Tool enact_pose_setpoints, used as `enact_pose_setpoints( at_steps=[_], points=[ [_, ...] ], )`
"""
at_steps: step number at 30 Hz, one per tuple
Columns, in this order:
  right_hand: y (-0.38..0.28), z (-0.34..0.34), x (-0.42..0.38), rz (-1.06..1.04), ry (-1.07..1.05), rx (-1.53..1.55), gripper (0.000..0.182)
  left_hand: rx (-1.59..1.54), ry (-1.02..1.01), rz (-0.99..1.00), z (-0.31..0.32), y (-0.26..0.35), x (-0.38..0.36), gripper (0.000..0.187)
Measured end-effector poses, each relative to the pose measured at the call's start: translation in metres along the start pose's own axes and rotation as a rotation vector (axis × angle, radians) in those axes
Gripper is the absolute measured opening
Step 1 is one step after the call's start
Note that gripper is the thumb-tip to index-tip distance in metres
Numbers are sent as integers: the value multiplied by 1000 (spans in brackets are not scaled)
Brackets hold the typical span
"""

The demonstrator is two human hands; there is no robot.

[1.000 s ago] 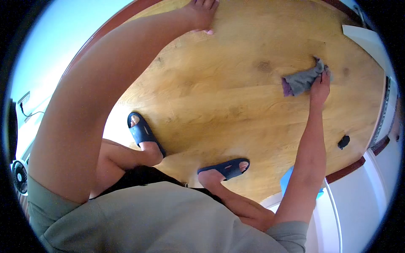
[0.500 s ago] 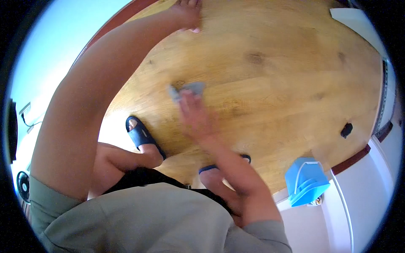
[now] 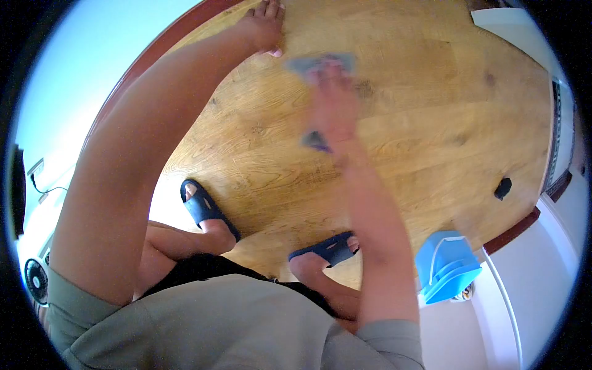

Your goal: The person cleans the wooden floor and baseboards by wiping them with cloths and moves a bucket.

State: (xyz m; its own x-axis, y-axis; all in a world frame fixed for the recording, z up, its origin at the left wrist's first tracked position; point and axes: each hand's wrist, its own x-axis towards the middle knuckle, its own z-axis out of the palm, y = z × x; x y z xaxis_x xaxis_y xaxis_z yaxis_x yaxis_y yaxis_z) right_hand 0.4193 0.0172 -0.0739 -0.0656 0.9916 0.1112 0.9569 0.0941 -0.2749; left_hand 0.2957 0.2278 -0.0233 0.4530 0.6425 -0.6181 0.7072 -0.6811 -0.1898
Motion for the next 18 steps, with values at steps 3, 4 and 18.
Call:
enact_pose_setpoints(
  at_steps=[3, 4, 18],
  points=[
    [151, -8, -16, 106, 50, -354, 58, -46, 19, 10, -2, -3, -7, 113],
    [188, -22, -23, 221, 77, -290, 59, -57, 21, 8, 0, -3, -5, 113],
    [-180, 17, -122, -104, -295, 539, 50, -19, 167, 78, 36, -13, 19, 114]
  ],
)
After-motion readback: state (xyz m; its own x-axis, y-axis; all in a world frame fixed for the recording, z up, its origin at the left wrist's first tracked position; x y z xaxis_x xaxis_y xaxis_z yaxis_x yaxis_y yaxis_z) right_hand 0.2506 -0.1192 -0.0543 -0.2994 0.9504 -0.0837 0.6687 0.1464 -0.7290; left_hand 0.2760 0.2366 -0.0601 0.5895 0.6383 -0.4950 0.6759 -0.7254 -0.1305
